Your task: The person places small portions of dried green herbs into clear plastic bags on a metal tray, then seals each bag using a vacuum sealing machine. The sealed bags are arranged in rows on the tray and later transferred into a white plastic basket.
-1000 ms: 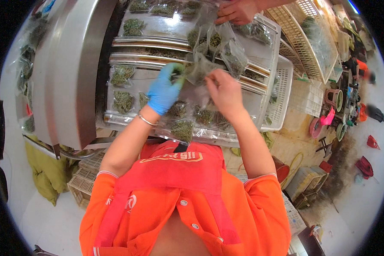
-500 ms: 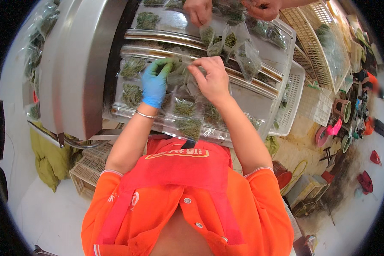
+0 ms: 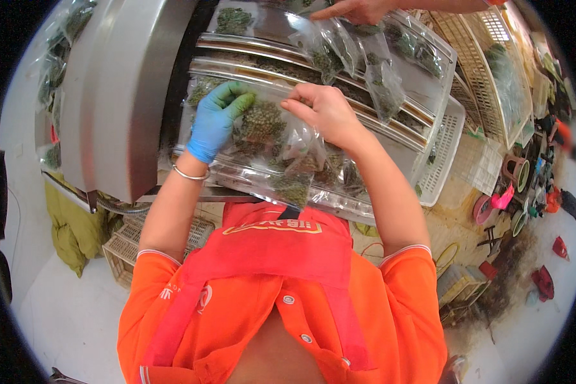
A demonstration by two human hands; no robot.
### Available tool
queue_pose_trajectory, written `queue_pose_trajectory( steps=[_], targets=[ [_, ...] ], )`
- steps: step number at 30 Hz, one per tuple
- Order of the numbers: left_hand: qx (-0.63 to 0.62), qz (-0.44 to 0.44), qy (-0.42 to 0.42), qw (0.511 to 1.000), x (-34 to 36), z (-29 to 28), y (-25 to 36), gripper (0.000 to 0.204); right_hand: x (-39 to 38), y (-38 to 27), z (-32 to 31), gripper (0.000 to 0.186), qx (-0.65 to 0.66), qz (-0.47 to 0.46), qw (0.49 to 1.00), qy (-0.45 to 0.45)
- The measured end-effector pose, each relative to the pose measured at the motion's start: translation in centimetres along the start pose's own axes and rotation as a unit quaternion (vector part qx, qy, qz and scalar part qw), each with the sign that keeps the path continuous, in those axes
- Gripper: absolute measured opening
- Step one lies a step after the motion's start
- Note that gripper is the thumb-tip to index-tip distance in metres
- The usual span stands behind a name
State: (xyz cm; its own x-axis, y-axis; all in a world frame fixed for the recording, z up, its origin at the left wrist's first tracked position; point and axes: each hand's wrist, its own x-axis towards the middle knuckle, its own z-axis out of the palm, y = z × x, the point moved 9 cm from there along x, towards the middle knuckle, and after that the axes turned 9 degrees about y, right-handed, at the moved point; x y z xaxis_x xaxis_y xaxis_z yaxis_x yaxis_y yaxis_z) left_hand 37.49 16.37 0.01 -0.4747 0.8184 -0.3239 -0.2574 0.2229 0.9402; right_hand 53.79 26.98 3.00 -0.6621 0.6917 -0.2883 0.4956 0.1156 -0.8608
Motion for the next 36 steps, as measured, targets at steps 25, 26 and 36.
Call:
queue_pose_trajectory(
  steps=[25, 26, 36],
  targets=[
    [0.647, 0.347, -0.182, 0.654, -0.8, 1.4, -0.9, 0.064, 4.6, 2.4, 1.2, 0.023, -0.363, -0.071, 0.923, 0.103],
    [0.645, 0.347, -0.174, 0.658, -0.8, 1.3, -0.9, 0.064, 4.6, 2.8, 1.7, 0.022, -0.369, -0.067, 0.924, 0.070],
    [0.627, 0.324, -0.154, 0.691, -0.6, 1.2, -1.9, 0.063, 5.1, 2.0, 3.8, 0.023, -0.439, -0.059, 0.896, -0.044]
  ],
)
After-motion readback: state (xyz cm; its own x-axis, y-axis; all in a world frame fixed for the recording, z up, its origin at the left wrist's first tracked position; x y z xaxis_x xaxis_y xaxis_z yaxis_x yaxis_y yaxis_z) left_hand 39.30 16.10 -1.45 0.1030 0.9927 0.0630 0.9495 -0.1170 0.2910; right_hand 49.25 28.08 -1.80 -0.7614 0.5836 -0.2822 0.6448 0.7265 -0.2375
